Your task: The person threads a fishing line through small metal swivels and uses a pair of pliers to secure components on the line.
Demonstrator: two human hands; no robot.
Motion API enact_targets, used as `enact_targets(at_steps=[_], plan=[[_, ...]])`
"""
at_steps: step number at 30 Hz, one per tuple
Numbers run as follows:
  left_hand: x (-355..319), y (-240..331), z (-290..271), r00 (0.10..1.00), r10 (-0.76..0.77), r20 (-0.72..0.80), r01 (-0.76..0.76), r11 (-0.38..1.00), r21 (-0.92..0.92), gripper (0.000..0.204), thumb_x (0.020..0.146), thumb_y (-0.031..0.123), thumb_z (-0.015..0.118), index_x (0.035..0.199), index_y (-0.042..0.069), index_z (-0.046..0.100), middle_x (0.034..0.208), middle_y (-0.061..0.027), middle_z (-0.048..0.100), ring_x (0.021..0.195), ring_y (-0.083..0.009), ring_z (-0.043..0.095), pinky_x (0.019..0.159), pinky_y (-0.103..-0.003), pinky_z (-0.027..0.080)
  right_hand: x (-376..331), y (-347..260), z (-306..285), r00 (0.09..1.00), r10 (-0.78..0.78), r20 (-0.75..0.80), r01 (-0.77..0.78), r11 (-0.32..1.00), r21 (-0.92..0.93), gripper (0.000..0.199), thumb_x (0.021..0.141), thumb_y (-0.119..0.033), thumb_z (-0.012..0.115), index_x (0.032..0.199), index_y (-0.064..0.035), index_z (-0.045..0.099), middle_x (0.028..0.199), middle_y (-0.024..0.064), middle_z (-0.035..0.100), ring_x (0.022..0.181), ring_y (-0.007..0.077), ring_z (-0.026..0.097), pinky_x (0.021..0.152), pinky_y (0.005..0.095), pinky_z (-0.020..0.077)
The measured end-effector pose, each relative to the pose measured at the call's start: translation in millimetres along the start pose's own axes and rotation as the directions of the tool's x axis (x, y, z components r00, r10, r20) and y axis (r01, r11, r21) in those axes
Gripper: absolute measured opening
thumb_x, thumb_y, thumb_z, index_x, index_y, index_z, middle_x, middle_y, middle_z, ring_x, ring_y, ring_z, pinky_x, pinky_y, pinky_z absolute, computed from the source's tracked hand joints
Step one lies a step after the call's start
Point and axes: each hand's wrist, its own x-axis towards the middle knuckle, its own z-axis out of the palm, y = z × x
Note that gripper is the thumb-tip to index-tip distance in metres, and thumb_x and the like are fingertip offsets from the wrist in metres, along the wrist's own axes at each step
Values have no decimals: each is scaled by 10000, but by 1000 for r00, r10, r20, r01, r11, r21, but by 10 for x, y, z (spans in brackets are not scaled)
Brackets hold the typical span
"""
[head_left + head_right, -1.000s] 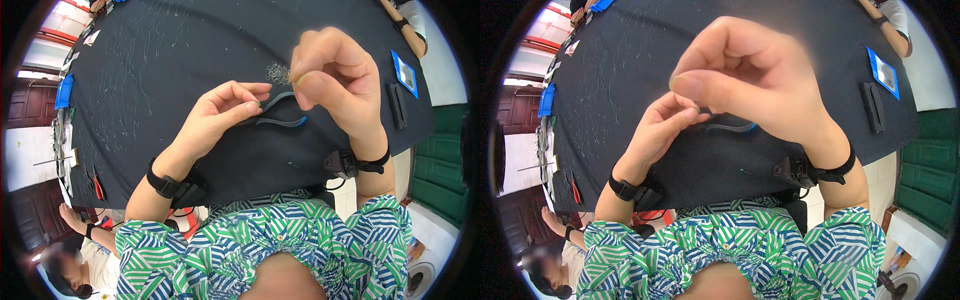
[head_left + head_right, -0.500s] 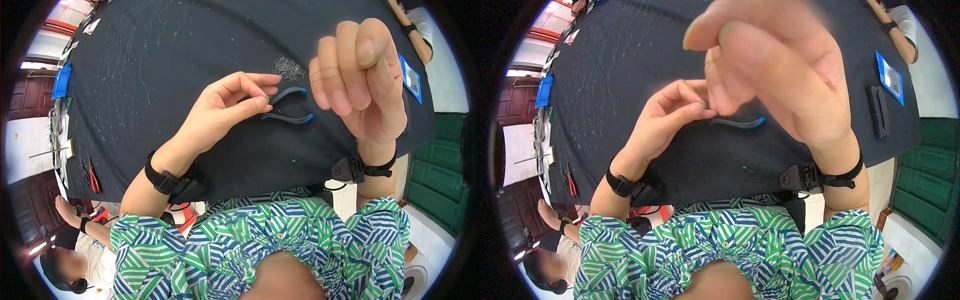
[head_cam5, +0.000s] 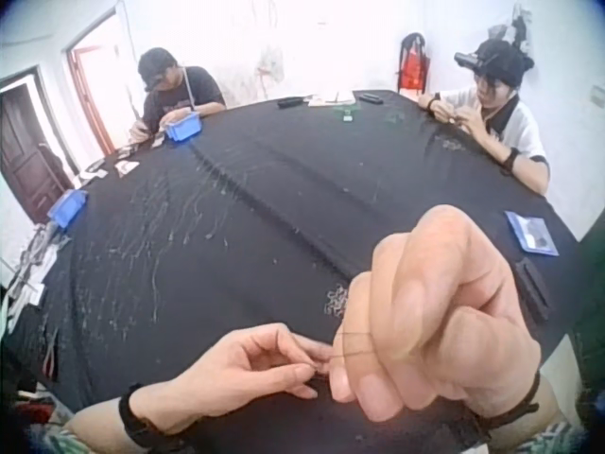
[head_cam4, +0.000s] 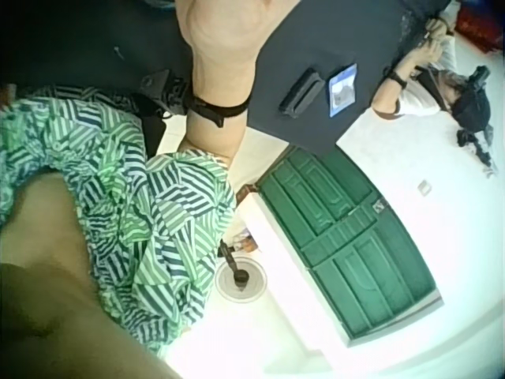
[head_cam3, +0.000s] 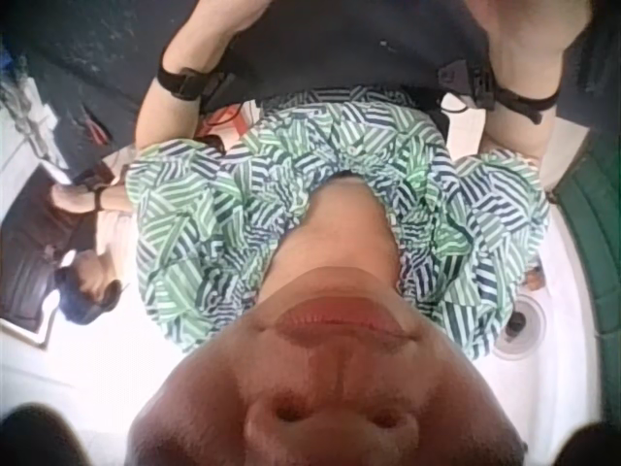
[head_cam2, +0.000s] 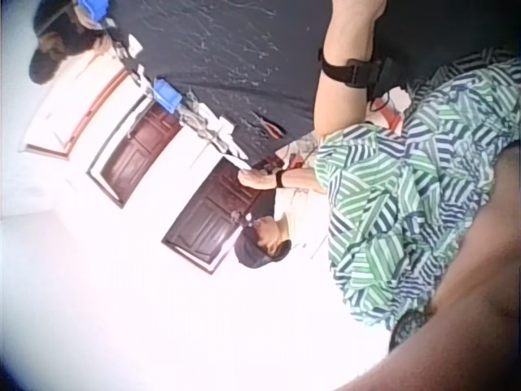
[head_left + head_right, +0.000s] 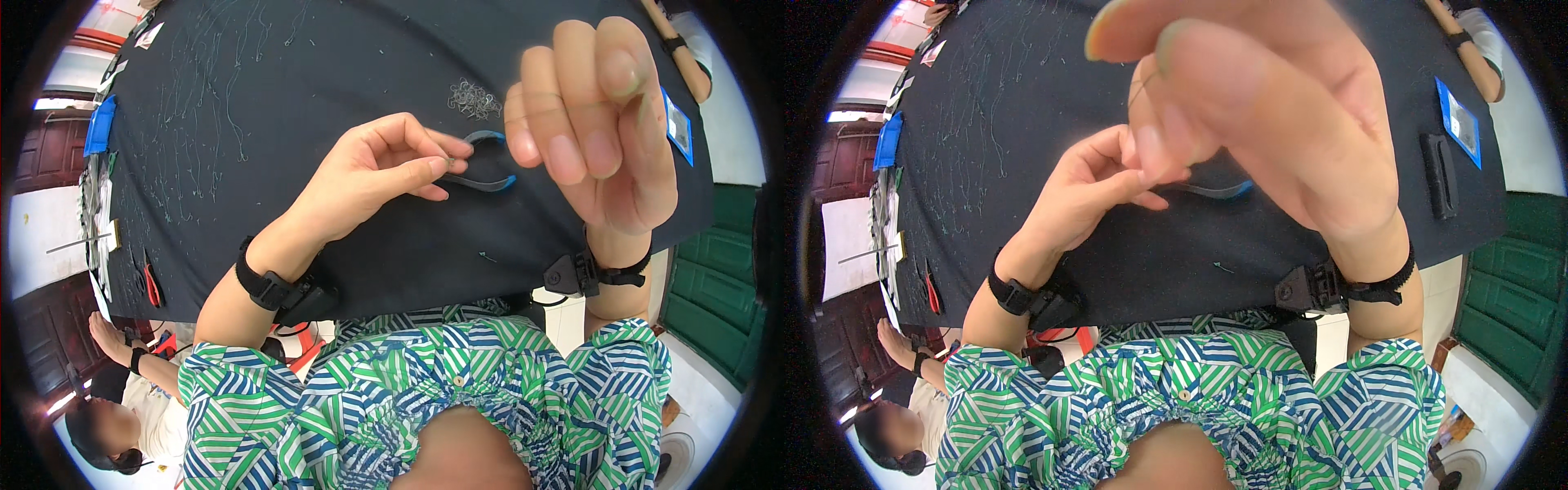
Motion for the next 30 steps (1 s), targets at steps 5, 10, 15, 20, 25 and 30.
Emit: enact_targets(at_steps=[5,10,15,20,25,30], plan=[[4,-24,-21,1000,-27,-3,27,996,81,47,922,77,620,924,49,582,1046,-137,677,898,-162,666,729,-261,562,-29,76,25,969,-69,-235,65,998,-27,249,983,-215,542,1157,-39,512,842,45,568,662,137,552,653,278,486],[10,-1,-107,995,79,-55,-72,989,131,57,929,96,621,906,49,598,1049,-143,678,900,-142,658,745,-250,546,-22,-89,28,739,-142,-658,-520,501,-692,63,907,-36,628,919,15,591,759,59,544,536,79,485,483,187,365],[-7,51,-194,975,169,-147,-126,955,267,58,919,97,637,898,52,607,1047,-123,681,898,-124,656,755,-248,545,42,64,12,853,-329,-404,-407,64,-911,94,874,-28,654,935,-98,646,949,37,570,513,74,428,474,204,339],[6,24,-226,970,194,-146,-143,942,303,70,909,82,649,892,32,603,1038,-108,681,897,-106,654,757,-236,545,-104,213,46,864,203,-461,-479,613,-629,269,868,-47,657,1127,-9,598,1218,69,593,665,46,616,583,176,463],[-25,13,-261,975,181,-132,-135,945,299,44,924,85,625,923,42,615,1045,-116,680,909,-129,645,765,-251,534,-179,482,102,825,433,-364,-566,626,-537,298,852,-161,684,1087,-1,595,874,108,689,632,142,657,571,267,502],[-38,12,-266,970,199,-139,-144,934,328,55,913,80,643,934,33,622,1046,-117,675,902,-125,646,759,-248,539,-128,463,58,833,399,-382,-548,513,-661,180,835,-139,678,953,-9,641,576,38,541,498,118,510,489,276,388]])
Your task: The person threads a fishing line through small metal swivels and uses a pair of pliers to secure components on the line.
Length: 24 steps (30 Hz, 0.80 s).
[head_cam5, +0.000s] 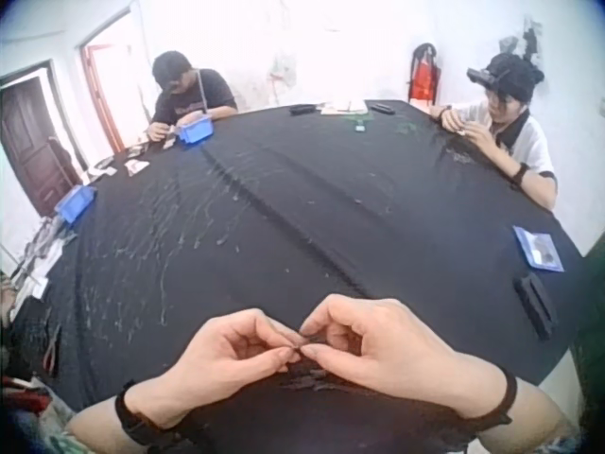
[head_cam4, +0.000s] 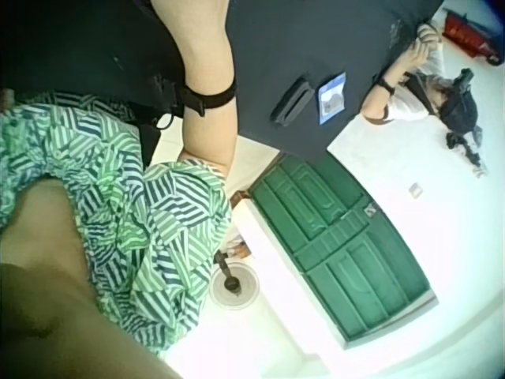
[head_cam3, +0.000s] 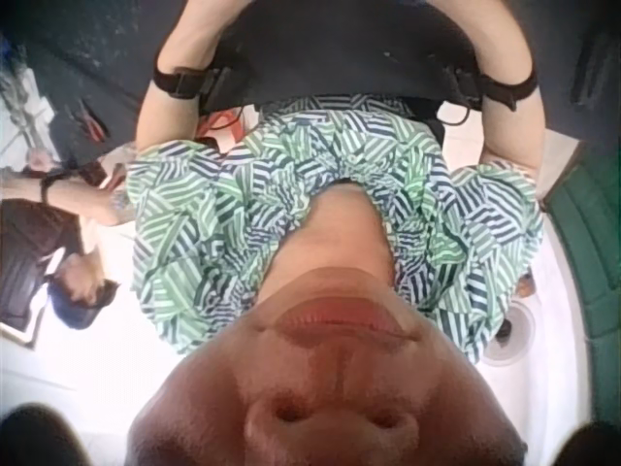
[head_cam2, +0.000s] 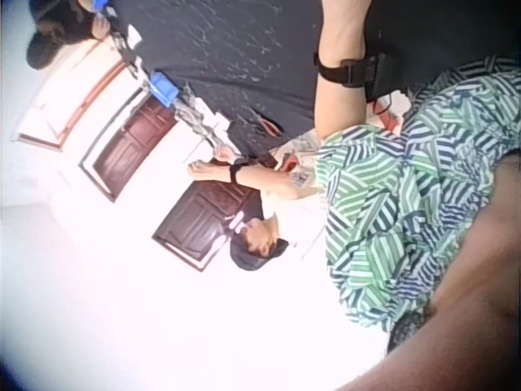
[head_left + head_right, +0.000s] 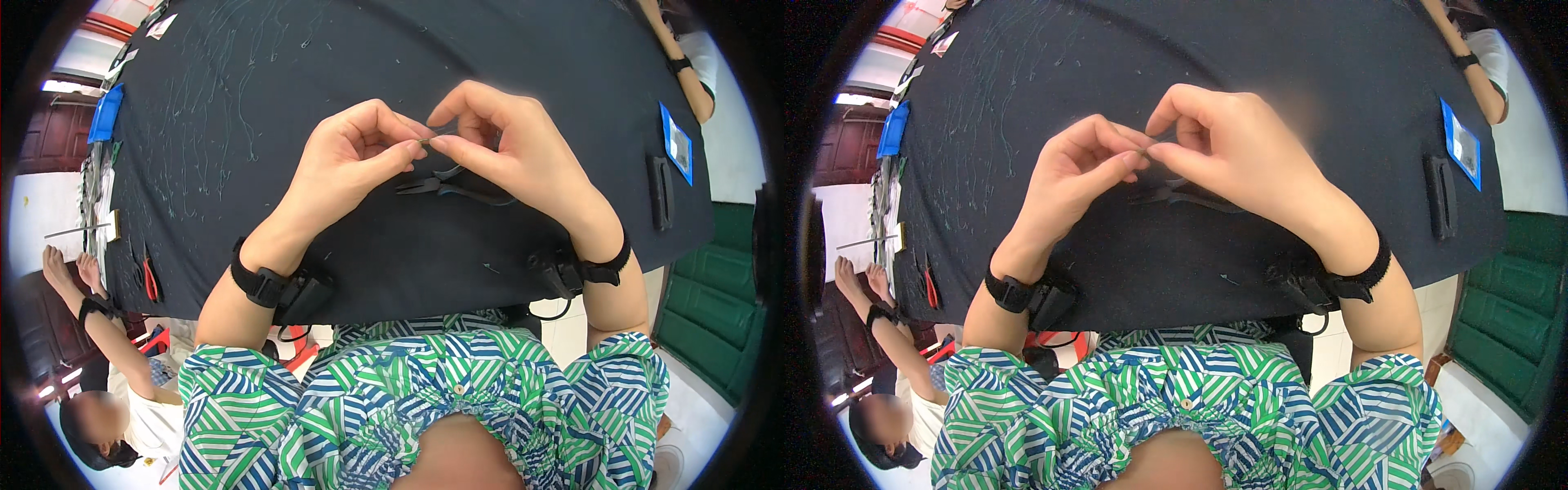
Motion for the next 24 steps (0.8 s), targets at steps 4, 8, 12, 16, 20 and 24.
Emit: enact_targets(at_steps=[4,8,12,16,20,24], plan=[[-5,7,20,1000,0,-22,0,1000,-10,67,904,70,652,947,21,635,1053,-118,670,888,-125,649,770,-252,545,2,-40,0,1000,11,2,-11,999,-39,147,823,-137,681,911,-22,657,514,27,433,453,117,411,463,289,319],[8,10,21,999,30,-33,-30,1000,1,79,902,69,651,957,12,645,1056,-117,666,877,-127,652,789,-257,547,0,-43,7,1000,0,-22,-2,997,-80,138,819,-143,681,901,-33,672,500,43,414,440,114,404,457,296,306],[19,31,37,998,33,-52,-34,999,-14,96,888,42,663,940,-35,635,1062,-124,655,901,-118,652,823,-239,551,0,-41,20,998,-2,-60,-4,994,-110,143,813,-158,691,896,-41,688,493,50,419,431,120,401,450,300,303],[23,29,51,997,36,-68,-39,999,-37,91,883,36,668,933,-32,635,1074,-137,649,901,-121,652,828,-240,551,-5,-43,16,997,9,-78,-20,991,-129,144,806,-169,701,887,-50,699,486,54,425,422,125,394,444,302,299],[23,27,53,997,34,-75,-37,998,-49,94,882,37,671,939,-29,637,1082,-137,643,902,-122,653,830,-240,552,-15,-57,11,996,2,-90,-14,990,-142,147,800,-179,706,884,-58,707,483,55,428,417,123,389,436,299,292],[17,33,56,996,35,-77,-41,996,-75,105,883,37,672,951,-34,637,1088,-130,637,904,-122,655,832,-239,551,-24,-79,13,995,-3,-95,-11,989,-148,141,794,-184,709,878,-71,713,481,54,424,409,124,382,433,299,286]])
